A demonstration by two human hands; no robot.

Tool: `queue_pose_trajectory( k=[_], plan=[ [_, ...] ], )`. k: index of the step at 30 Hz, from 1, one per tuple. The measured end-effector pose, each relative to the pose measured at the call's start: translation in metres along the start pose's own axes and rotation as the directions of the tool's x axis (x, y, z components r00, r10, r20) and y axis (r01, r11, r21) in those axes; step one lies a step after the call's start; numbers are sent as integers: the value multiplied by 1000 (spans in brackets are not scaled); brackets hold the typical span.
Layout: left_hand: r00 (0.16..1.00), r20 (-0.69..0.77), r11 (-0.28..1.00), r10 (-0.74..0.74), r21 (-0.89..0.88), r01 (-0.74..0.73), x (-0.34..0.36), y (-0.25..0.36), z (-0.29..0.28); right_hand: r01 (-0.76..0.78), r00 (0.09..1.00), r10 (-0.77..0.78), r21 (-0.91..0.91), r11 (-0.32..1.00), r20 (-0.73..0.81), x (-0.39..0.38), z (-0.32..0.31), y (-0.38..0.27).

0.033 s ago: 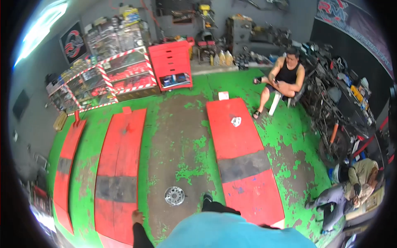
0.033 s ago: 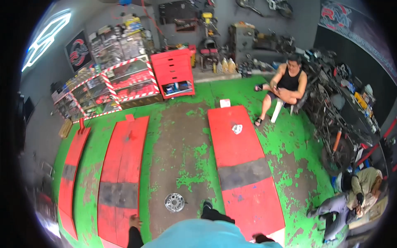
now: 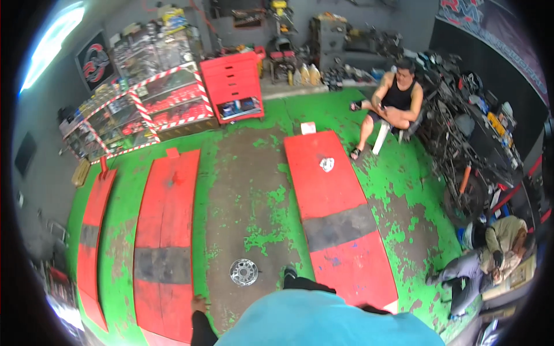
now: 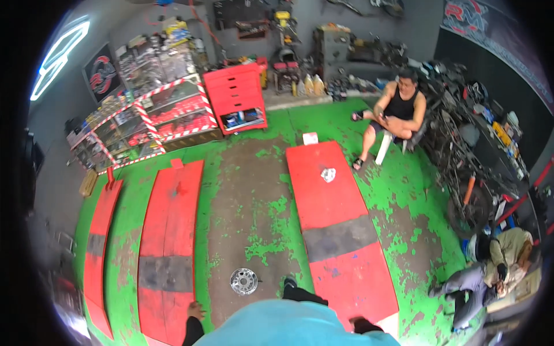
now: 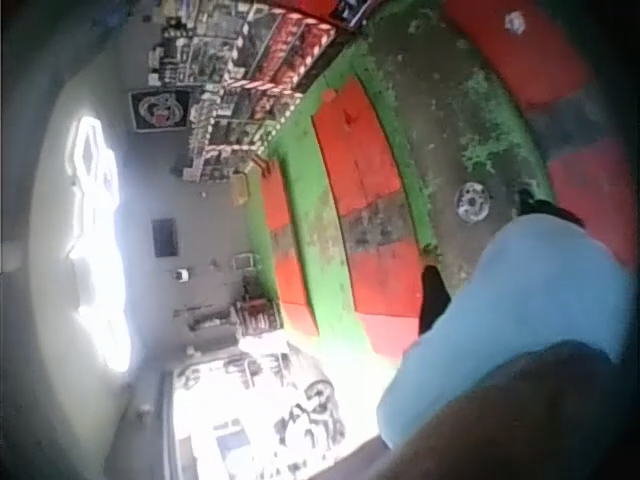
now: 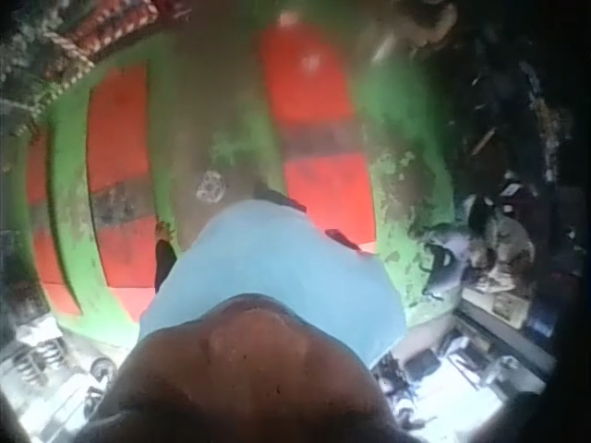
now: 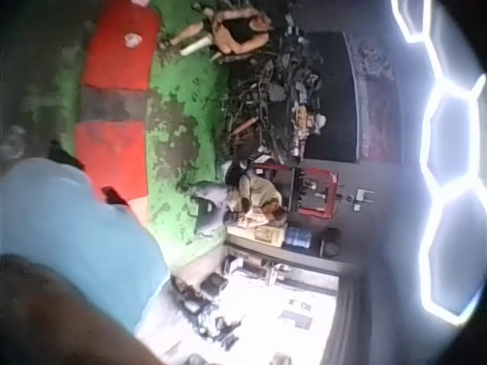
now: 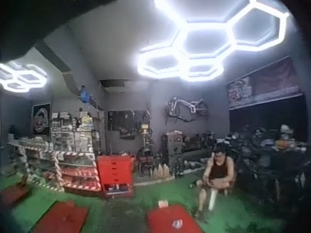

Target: Performing maintenance and repairs on a motorcycle, specifically adjusting the front brake assembly and retrieving tools.

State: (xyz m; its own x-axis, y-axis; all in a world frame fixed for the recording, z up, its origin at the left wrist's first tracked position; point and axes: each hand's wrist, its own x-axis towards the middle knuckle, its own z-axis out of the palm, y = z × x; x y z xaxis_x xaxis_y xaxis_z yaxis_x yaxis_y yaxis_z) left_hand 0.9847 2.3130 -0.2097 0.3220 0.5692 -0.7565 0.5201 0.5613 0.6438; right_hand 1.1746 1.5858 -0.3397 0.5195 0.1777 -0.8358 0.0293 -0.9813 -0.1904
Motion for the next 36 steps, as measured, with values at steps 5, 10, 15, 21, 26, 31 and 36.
queue_pose_trajectory(
  k=[5,10,15,21,26,31,36],
  plan=[
    [795,606,412,31,717,-562,43,8,87,218,886,-83,253,943,-456,110,-194,-162],
    [596,803,-205,32,588,-782,114,72,111,417,790,-156,333,846,-593,161,-399,-303],
    [687,707,-236,-167,648,-724,220,195,143,304,841,-9,459,835,-540,254,-482,-363],
    [938,27,816,-346,502,286,353,446,229,-1,863,349,690,723,-365,339,-490,-376],
    [953,232,708,197,639,-302,420,650,349,-138,802,515,746,652,-302,426,-536,-373],
    [954,193,521,228,804,-287,471,746,471,-17,753,581,873,487,-309,606,-620,-326],
    [987,40,300,-157,954,9,496,769,541,-147,649,701,856,496,-295,818,-688,-278]
  ],
)
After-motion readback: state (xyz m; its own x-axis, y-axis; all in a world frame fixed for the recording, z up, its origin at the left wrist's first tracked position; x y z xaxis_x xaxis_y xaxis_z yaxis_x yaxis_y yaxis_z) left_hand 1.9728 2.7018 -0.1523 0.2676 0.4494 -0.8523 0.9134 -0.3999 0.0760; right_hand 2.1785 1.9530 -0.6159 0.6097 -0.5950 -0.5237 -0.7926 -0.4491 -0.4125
